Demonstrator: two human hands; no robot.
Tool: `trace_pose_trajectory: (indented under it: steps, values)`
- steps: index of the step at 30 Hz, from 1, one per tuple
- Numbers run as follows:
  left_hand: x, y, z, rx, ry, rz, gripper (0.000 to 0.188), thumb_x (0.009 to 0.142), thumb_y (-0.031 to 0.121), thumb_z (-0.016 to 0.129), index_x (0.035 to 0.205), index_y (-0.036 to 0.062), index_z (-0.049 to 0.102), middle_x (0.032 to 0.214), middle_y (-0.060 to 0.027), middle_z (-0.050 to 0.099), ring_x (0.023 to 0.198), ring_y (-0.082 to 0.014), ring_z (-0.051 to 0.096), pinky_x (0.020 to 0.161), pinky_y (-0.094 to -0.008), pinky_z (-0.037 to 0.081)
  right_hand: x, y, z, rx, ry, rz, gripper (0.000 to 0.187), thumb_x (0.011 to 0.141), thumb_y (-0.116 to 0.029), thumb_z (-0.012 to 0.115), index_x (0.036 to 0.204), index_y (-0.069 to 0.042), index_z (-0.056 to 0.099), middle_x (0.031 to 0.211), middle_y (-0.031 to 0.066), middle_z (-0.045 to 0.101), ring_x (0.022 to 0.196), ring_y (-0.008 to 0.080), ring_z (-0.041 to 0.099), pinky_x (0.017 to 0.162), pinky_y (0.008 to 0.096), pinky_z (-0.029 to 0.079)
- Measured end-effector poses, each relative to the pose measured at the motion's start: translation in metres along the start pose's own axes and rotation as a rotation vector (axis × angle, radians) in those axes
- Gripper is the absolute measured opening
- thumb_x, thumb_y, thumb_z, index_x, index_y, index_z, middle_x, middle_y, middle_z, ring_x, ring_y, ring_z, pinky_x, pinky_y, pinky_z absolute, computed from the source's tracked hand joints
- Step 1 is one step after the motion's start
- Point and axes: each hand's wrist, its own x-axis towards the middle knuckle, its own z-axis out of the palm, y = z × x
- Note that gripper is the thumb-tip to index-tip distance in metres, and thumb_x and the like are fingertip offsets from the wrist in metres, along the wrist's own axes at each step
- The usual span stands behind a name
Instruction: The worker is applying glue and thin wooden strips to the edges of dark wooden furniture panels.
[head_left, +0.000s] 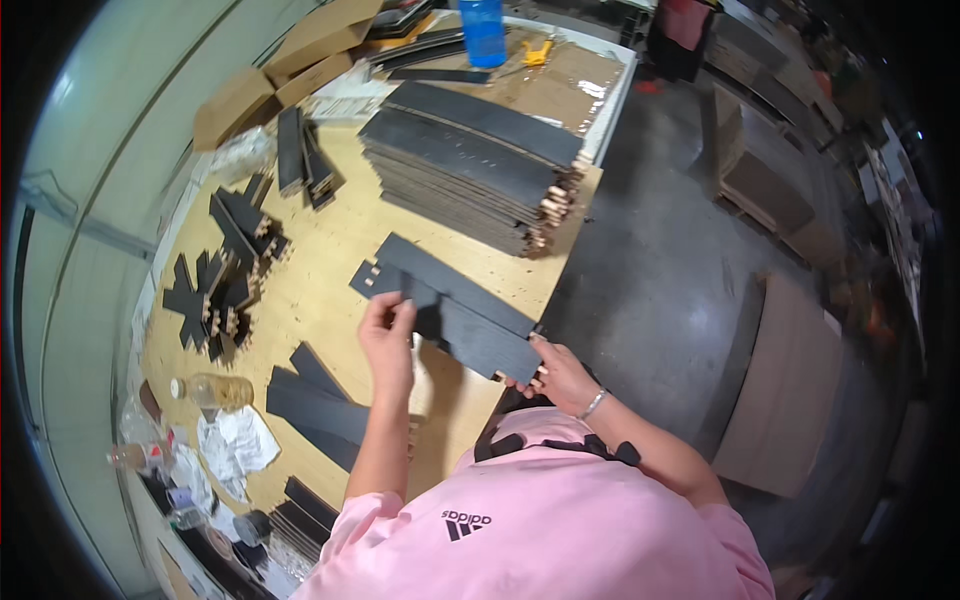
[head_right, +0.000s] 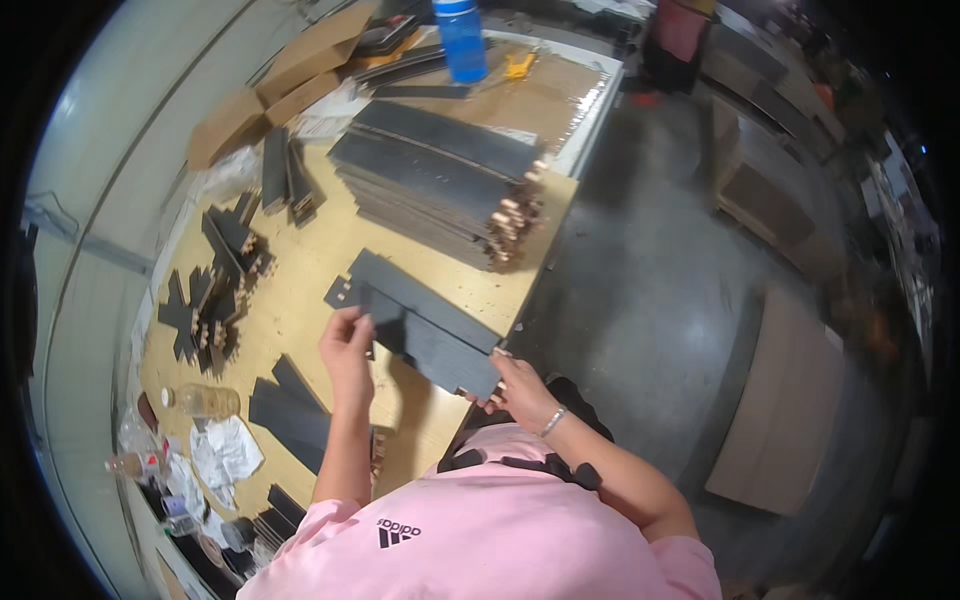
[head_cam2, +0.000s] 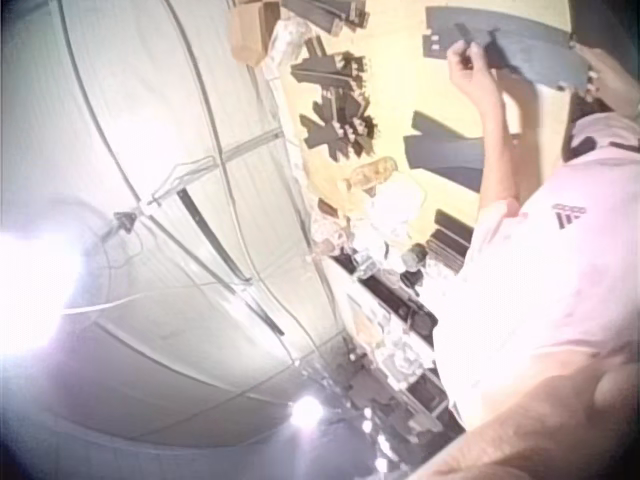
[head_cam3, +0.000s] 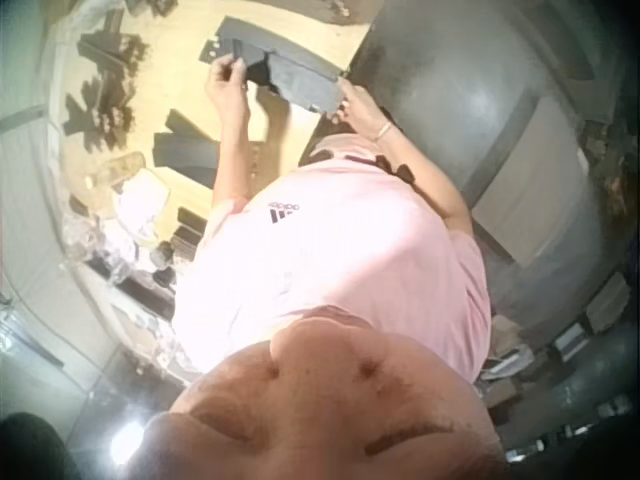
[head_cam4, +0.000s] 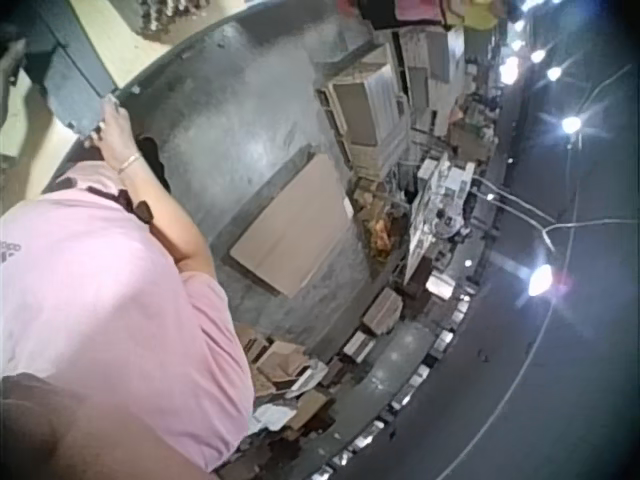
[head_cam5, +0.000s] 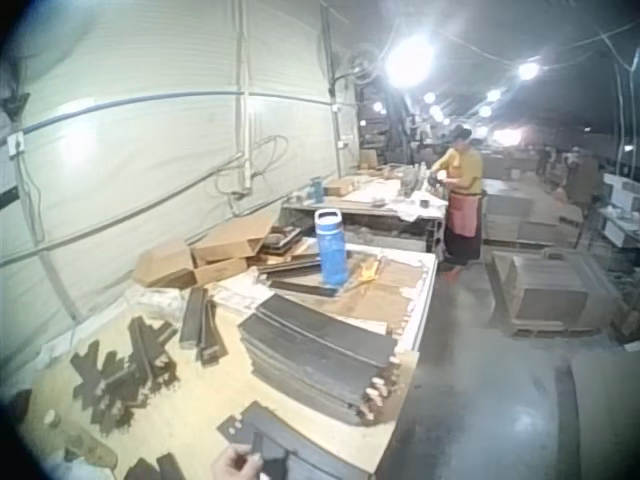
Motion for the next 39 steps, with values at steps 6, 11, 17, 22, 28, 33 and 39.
trace_pose_trajectory:
  steps: [6,11,17,22,28,33,39]
  values:
    - [-0.057,-0.015,0.038,0.601,-0.447,0.612,0.013,0.075,0.007,0.068,0.088,0.0063,0.067,0.078,-0.0106,0.057,0.073,-0.0306,0.061,0.062,-0.0398,0.05,-0.007,-0.01,0.02,-0.029,0.114,0.065,0.04,0.105,-0.036,0.037,0.102,-0.001,0.057,0.083,0.0132,0.066,0.064,0.0178,0.06,0.057,0.0298,0.05]
    - [-0.045,-0.023,0.03,0.727,-0.489,0.72,0.011,0.068,0.008,0.066,0.077,0.0084,0.06,0.075,-0.009,0.054,0.07,-0.0281,0.06,0.057,-0.0408,0.049,-0.004,-0.005,0.006,0.037,0.059,-0.034,0.044,0.106,-0.035,0.033,0.112,0.002,0.055,0.095,0.0155,0.066,0.074,0.0184,0.061,0.063,0.0316,0.052]
    - [0.052,-0.029,0.0,0.928,0.041,0.587,0.004,0.077,0.009,0.066,0.077,0.0065,0.063,0.078,-0.012,0.058,0.071,-0.0338,0.059,0.06,-0.0436,0.05,-0.007,-0.005,0.01,0.023,0.073,0.039,0.047,0.107,-0.037,0.032,0.116,0.003,0.055,0.096,0.0167,0.066,0.077,0.0196,0.063,0.067,0.0323,0.053]
    - [-0.038,-0.021,0.04,0.739,-0.617,0.745,0.012,0.065,0.003,0.064,0.075,0.0084,0.064,0.076,-0.0102,0.06,0.07,-0.0318,0.06,0.061,-0.0412,0.051,-0.004,-0.004,0.004,0.076,0.094,0.026,0.049,0.107,-0.038,0.031,0.117,0.004,0.054,0.095,0.0174,0.066,0.079,0.0212,0.064,0.069,0.0337,0.055]
    - [0.102,-0.039,-0.015,0.994,0.093,0.592,0.008,0.076,0.004,0.058,0.077,0.0065,0.066,0.078,-0.0143,0.062,0.076,-0.0345,0.062,0.066,-0.0441,0.049,-0.007,-0.005,-0.006,-0.081,0.108,0.073,0.052,0.105,-0.041,0.035,0.115,0.005,0.055,0.093,0.0163,0.066,0.076,0.0214,0.065,0.065,0.0332,0.057]
    - [0.106,-0.026,-0.012,0.951,0.061,0.723,0.005,0.073,0.006,0.068,0.076,0.0079,0.065,0.077,-0.0105,0.061,0.072,-0.031,0.062,0.064,-0.0417,0.05,0.0,-0.005,0.0,0.024,0.172,0.043,0.053,0.104,-0.044,0.036,0.116,0.003,0.055,0.09,0.016,0.066,0.072,0.0214,0.065,0.064,0.0333,0.059]
    - [0.079,-0.036,0.001,0.96,0.055,0.685,0.009,0.076,0.009,0.07,0.076,0.0055,0.061,0.073,-0.0111,0.056,0.069,-0.0324,0.059,0.059,-0.0424,0.048,-0.001,-0.01,-0.007,-0.037,0.218,0.114,0.06,0.103,-0.052,0.027,0.112,0.0,0.056,0.087,0.0139,0.066,0.068,0.0218,0.065,0.06,0.0327,0.057]
